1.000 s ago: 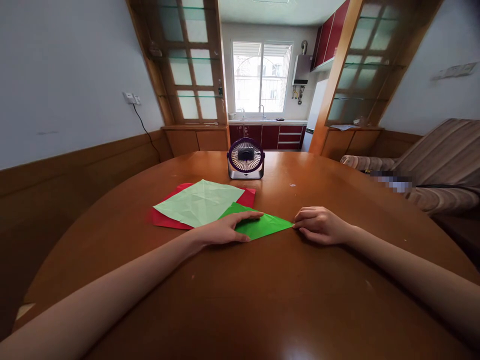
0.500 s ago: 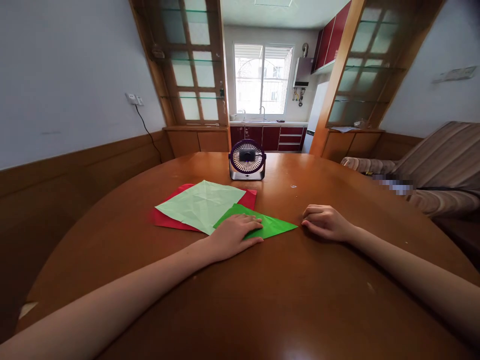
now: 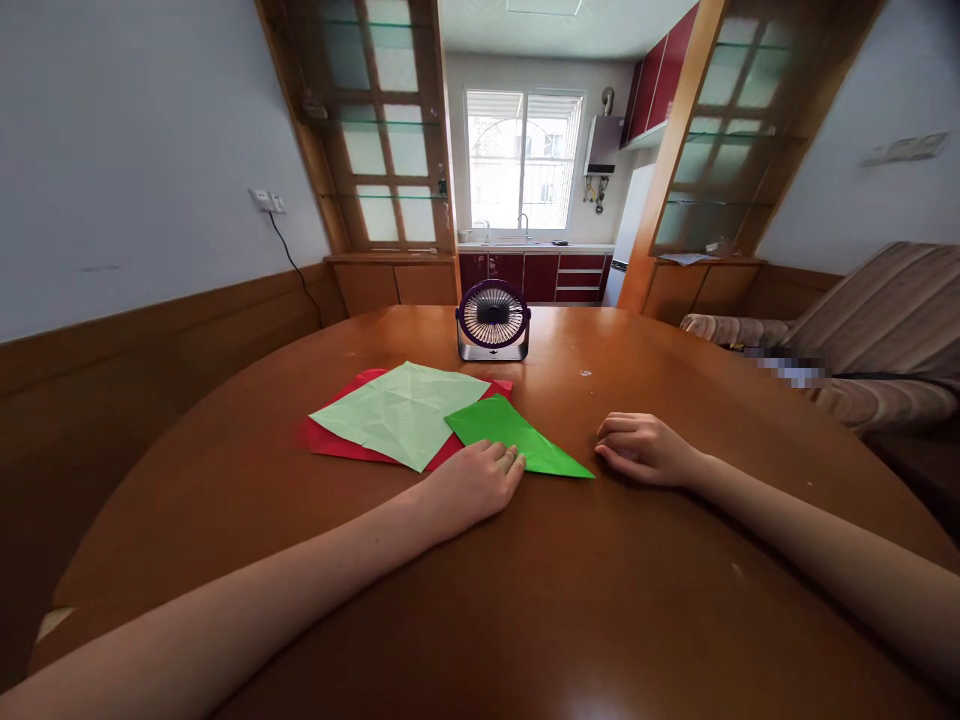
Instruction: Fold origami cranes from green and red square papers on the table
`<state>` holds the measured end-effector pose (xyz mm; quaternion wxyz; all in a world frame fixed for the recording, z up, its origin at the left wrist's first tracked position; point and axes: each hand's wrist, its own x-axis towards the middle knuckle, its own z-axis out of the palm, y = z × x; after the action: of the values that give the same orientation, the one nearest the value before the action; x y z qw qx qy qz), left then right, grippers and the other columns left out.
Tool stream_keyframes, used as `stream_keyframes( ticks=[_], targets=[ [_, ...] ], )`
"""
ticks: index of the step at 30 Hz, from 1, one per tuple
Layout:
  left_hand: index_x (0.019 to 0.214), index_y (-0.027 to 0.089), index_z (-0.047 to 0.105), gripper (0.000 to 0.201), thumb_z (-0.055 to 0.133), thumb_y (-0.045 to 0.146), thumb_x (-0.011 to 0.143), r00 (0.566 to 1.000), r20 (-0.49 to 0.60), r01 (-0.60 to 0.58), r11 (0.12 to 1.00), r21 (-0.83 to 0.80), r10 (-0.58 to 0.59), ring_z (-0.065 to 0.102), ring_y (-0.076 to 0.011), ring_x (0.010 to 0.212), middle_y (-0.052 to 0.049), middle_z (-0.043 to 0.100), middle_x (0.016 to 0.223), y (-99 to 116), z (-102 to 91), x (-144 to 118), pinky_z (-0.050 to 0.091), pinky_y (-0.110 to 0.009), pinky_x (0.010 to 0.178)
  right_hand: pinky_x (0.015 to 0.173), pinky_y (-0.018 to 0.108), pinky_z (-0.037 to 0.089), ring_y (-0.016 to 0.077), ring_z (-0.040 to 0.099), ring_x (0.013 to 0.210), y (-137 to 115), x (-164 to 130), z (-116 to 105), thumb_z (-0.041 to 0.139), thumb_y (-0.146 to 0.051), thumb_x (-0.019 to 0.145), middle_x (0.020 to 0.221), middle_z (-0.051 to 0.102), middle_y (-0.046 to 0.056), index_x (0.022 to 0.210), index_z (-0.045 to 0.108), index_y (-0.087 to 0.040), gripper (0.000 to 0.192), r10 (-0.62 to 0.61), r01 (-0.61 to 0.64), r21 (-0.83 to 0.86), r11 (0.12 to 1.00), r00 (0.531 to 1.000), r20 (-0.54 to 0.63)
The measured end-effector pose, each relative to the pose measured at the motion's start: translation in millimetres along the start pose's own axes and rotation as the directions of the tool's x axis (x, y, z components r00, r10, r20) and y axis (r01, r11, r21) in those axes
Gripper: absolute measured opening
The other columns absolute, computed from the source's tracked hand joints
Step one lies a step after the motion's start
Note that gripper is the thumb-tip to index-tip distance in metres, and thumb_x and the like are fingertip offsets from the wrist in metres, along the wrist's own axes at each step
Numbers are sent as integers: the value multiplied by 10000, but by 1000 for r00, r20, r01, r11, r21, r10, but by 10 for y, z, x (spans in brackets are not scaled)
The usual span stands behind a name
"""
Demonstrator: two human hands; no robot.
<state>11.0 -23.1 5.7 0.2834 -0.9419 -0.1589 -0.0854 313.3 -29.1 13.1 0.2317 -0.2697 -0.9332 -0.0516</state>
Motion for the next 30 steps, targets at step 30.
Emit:
stream_keyframes(
  ticks=[30],
  targets=[
    [812,165,689,256,470,37,773,969,-43,85,497,-863,-241,651,-150,872,-58,695,939,-468,119,-196,523,-304,809,637,264,457,142,555,706,43,1108,223,729,-336,746,822,621,45,839,621,-135,246,248,-295,197,935,940,234]
  ],
)
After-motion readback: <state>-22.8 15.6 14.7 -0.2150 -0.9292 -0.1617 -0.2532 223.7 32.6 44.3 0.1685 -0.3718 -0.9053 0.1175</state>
